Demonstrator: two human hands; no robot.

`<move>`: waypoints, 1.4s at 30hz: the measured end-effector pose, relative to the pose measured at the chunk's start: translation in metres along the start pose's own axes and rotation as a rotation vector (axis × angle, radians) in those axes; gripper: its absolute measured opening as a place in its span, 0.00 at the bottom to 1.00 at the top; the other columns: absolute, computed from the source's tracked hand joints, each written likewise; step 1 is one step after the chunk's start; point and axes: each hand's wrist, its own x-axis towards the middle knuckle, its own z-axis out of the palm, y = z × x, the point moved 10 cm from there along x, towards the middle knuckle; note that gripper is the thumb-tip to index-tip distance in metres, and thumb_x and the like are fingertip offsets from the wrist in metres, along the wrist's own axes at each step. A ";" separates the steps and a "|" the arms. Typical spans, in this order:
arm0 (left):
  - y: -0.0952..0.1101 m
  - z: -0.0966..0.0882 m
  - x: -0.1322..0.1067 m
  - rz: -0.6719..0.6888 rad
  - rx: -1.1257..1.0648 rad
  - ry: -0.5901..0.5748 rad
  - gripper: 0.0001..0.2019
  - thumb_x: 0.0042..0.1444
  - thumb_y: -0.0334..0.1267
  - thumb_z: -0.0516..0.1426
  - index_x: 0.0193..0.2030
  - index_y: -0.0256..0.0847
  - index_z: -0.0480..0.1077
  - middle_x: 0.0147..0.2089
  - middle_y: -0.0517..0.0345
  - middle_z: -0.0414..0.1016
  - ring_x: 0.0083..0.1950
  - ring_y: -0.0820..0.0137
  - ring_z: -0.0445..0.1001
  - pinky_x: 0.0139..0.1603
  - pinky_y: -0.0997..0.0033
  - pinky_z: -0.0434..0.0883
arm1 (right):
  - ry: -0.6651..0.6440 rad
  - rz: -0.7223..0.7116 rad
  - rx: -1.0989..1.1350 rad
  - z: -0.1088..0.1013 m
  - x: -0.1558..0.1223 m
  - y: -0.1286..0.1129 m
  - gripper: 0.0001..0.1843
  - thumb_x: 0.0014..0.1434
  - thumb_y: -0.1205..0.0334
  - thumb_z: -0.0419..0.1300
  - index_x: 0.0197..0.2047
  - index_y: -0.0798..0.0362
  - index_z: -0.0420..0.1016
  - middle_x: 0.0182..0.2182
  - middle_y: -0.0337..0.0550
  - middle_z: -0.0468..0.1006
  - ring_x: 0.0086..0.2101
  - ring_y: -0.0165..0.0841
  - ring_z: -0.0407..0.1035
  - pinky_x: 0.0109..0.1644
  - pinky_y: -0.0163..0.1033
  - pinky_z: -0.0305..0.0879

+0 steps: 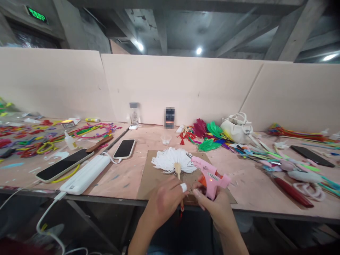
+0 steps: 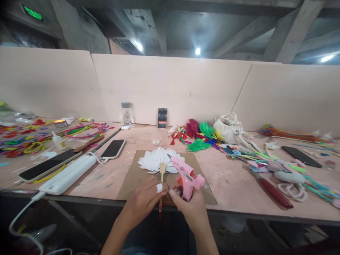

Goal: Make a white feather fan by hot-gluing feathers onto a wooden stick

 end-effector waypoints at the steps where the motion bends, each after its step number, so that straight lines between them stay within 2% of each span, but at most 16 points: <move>1: 0.000 0.001 0.000 -0.002 0.010 -0.006 0.12 0.72 0.34 0.50 0.38 0.38 0.73 0.35 0.54 0.74 0.38 0.67 0.71 0.38 0.69 0.70 | 0.005 -0.004 -0.002 0.000 0.000 0.000 0.24 0.49 0.53 0.74 0.44 0.54 0.72 0.31 0.40 0.80 0.18 0.21 0.57 0.21 0.29 0.56; 10: 0.002 0.003 -0.001 -0.037 0.080 -0.002 0.11 0.72 0.36 0.50 0.45 0.39 0.73 0.33 0.54 0.76 0.36 0.67 0.75 0.36 0.71 0.71 | 0.126 -0.133 -0.182 -0.002 -0.002 -0.010 0.18 0.50 0.57 0.68 0.43 0.54 0.73 0.27 0.38 0.77 0.17 0.24 0.57 0.20 0.33 0.54; 15: 0.001 0.003 -0.003 -0.035 0.075 0.031 0.13 0.73 0.35 0.48 0.40 0.39 0.73 0.33 0.53 0.76 0.36 0.66 0.76 0.37 0.71 0.72 | 0.168 -0.155 -0.236 -0.007 -0.001 -0.008 0.16 0.49 0.57 0.67 0.41 0.54 0.74 0.30 0.43 0.80 0.23 0.31 0.68 0.21 0.34 0.58; 18: -0.006 -0.004 -0.006 -0.098 0.015 0.085 0.11 0.72 0.34 0.49 0.42 0.38 0.73 0.36 0.51 0.78 0.38 0.65 0.77 0.39 0.68 0.72 | 0.137 -0.146 -0.203 -0.008 0.001 -0.004 0.18 0.50 0.57 0.69 0.43 0.54 0.74 0.31 0.42 0.80 0.19 0.27 0.63 0.20 0.33 0.56; 21: -0.012 -0.012 -0.007 -0.168 -0.083 0.141 0.06 0.68 0.34 0.56 0.46 0.37 0.73 0.39 0.51 0.78 0.41 0.64 0.77 0.42 0.67 0.72 | 0.116 -0.119 -0.130 -0.007 0.002 -0.004 0.21 0.51 0.53 0.71 0.45 0.54 0.73 0.31 0.41 0.80 0.17 0.23 0.57 0.20 0.32 0.55; 24: -0.011 -0.017 -0.005 -0.159 -0.204 0.168 0.04 0.66 0.33 0.58 0.42 0.38 0.74 0.38 0.52 0.77 0.40 0.67 0.76 0.41 0.70 0.72 | 0.101 -0.083 -0.084 -0.004 0.001 -0.005 0.21 0.51 0.51 0.73 0.43 0.53 0.74 0.30 0.39 0.80 0.17 0.23 0.58 0.21 0.32 0.55; 31: -0.014 -0.011 -0.004 -0.118 -0.306 0.134 0.09 0.65 0.28 0.57 0.44 0.42 0.79 0.43 0.52 0.79 0.43 0.68 0.77 0.44 0.71 0.72 | 0.059 -0.046 -0.100 -0.001 0.002 -0.002 0.24 0.49 0.49 0.74 0.42 0.54 0.75 0.29 0.40 0.80 0.18 0.25 0.57 0.21 0.34 0.55; 36: -0.015 -0.007 -0.004 -0.166 -0.263 0.094 0.08 0.66 0.27 0.54 0.43 0.40 0.74 0.41 0.52 0.76 0.43 0.67 0.74 0.43 0.70 0.70 | 0.073 -0.008 -0.103 -0.003 0.002 0.004 0.29 0.46 0.47 0.76 0.45 0.53 0.73 0.30 0.42 0.81 0.17 0.26 0.58 0.21 0.34 0.57; 42: -0.017 -0.002 -0.003 -0.226 -0.162 0.041 0.07 0.67 0.30 0.51 0.41 0.39 0.71 0.40 0.52 0.72 0.41 0.66 0.72 0.42 0.68 0.69 | 0.089 -0.010 -0.032 -0.004 0.001 0.001 0.27 0.47 0.48 0.76 0.43 0.55 0.74 0.28 0.42 0.79 0.16 0.23 0.56 0.19 0.31 0.53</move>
